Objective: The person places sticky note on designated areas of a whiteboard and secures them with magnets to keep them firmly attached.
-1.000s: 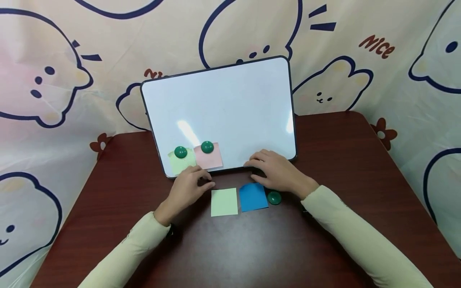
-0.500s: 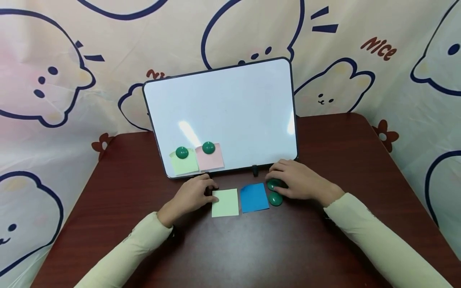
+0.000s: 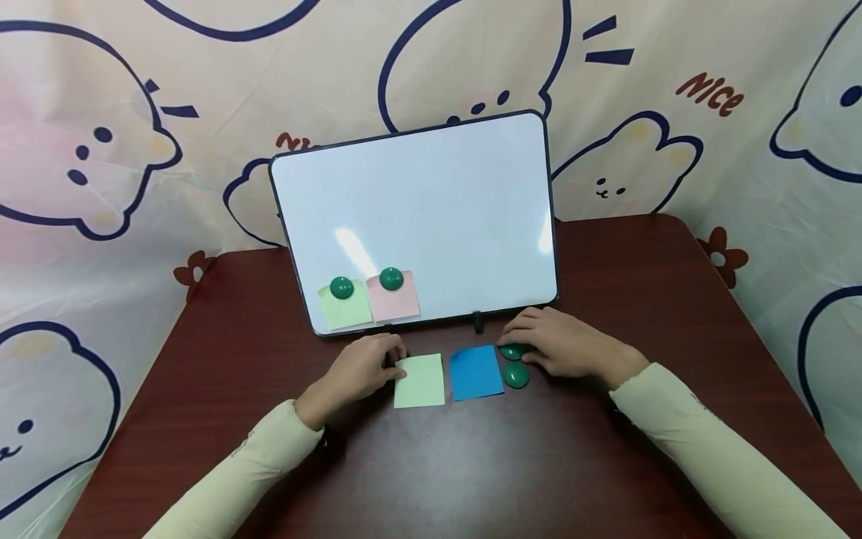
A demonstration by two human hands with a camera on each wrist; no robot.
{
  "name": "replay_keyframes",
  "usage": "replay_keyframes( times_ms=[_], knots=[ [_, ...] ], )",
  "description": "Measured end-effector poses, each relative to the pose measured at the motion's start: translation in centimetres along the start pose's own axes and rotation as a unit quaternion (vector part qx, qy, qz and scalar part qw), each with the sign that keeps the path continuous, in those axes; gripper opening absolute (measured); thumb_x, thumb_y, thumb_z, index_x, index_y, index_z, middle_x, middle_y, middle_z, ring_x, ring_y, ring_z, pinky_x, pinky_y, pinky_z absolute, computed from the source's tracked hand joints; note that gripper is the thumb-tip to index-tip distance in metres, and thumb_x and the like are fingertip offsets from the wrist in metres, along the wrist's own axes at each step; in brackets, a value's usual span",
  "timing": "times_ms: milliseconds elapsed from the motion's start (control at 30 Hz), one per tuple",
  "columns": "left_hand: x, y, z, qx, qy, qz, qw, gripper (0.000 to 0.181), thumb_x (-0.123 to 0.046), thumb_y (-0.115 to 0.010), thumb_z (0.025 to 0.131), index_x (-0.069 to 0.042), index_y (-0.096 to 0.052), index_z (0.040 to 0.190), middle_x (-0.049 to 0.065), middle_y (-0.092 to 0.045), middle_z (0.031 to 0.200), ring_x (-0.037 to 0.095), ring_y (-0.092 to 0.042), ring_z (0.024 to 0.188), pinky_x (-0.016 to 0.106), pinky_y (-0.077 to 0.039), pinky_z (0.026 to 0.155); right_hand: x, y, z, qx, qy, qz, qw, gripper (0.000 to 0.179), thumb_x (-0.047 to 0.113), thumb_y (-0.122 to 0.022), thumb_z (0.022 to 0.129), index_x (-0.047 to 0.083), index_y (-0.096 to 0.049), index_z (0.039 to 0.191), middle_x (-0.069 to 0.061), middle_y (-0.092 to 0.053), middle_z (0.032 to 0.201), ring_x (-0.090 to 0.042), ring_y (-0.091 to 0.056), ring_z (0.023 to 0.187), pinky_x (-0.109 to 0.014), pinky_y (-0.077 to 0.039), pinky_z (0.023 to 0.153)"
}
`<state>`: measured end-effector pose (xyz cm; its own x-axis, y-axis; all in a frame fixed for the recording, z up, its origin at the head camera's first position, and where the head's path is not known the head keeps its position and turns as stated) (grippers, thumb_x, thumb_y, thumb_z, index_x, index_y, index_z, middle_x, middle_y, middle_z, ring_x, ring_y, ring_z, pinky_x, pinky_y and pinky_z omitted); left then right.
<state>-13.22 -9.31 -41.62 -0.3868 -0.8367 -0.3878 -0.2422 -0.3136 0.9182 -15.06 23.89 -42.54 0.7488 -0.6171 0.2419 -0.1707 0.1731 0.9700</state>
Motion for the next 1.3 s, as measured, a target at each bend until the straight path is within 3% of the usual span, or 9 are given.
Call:
replay_keyframes(
  times_ms=[200, 500, 767, 1067, 1300],
  knots=[
    [0.1, 0.2, -0.1, -0.011, 0.000, -0.007, 0.9999, 0.011, -0.011, -0.076, 0.088, -0.014, -0.068, 0.096, -0.001, -0.068, 0.088, 0.013, -0.062, 0.081, 0.032, -0.051, 0.070, 0.0, 0.1, -0.1, -0.003, -0.004, 0.005, 1.0000, 0.038, 0.021, -0.073, 0.091, 0.020, -0.066, 0.128, 0.003, -0.064, 0.128, -0.018, -0.057, 0.123, -0.044, -0.050, 0.101],
    [0.4, 0.6, -0.1, -0.071, -0.004, -0.008, 0.9974, 0.008, -0.004, -0.075, 0.086, -0.012, -0.074, 0.088, 0.000, -0.066, 0.085, 0.015, -0.062, 0.078, 0.033, -0.052, 0.071, -0.4, 0.0, -0.5, -0.018, -0.017, 0.000, 0.9997, 0.042, 0.024, -0.076, 0.089, 0.016, -0.066, 0.129, 0.000, -0.062, 0.125, -0.016, -0.057, 0.117, -0.039, -0.053, 0.096],
    [0.6, 0.9, -0.1, -0.121, -0.010, -0.022, 0.9923, 0.008, -0.004, -0.070, 0.090, -0.011, -0.072, 0.092, 0.002, -0.069, 0.092, 0.014, -0.062, 0.078, 0.032, -0.052, 0.070, -0.9, 0.0, -1.1, -0.052, -0.026, 0.011, 0.9983, 0.040, 0.029, -0.075, 0.089, 0.019, -0.065, 0.126, 0.003, -0.061, 0.125, -0.013, -0.056, 0.115, -0.039, -0.054, 0.095],
    [0.7, 0.9, -0.1, -0.131, -0.006, -0.011, 0.9914, 0.008, -0.006, -0.064, 0.096, -0.013, -0.066, 0.094, 0.001, -0.063, 0.087, 0.012, -0.051, 0.071, 0.028, -0.046, 0.064, -0.8, 0.2, -1.3, -0.061, -0.029, 0.014, 0.9976, 0.039, 0.035, -0.071, 0.091, 0.024, -0.065, 0.128, 0.006, -0.063, 0.121, -0.010, -0.056, 0.111, -0.039, -0.053, 0.092],
    [0.7, 0.9, 0.2, -0.161, -0.019, -0.016, 0.9867, 0.007, -0.005, -0.064, 0.096, -0.011, -0.067, 0.097, 0.003, -0.063, 0.089, 0.012, -0.053, 0.073, 0.027, -0.048, 0.064, -1.0, 0.2, -1.5, -0.066, -0.022, 0.011, 0.9975, 0.040, 0.035, -0.073, 0.090, 0.024, -0.066, 0.128, 0.006, -0.063, 0.120, -0.009, -0.056, 0.111, -0.039, -0.054, 0.091]
  ],
)
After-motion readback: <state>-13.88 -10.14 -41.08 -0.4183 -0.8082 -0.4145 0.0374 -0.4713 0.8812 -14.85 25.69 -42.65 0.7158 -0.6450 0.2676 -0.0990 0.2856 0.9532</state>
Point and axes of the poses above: each hand's wrist, its own z-axis towards the middle knuckle, its own y-axis out of the back of the hand, x = y × z, the point moved 2 cm from there along z, towards the middle knuckle
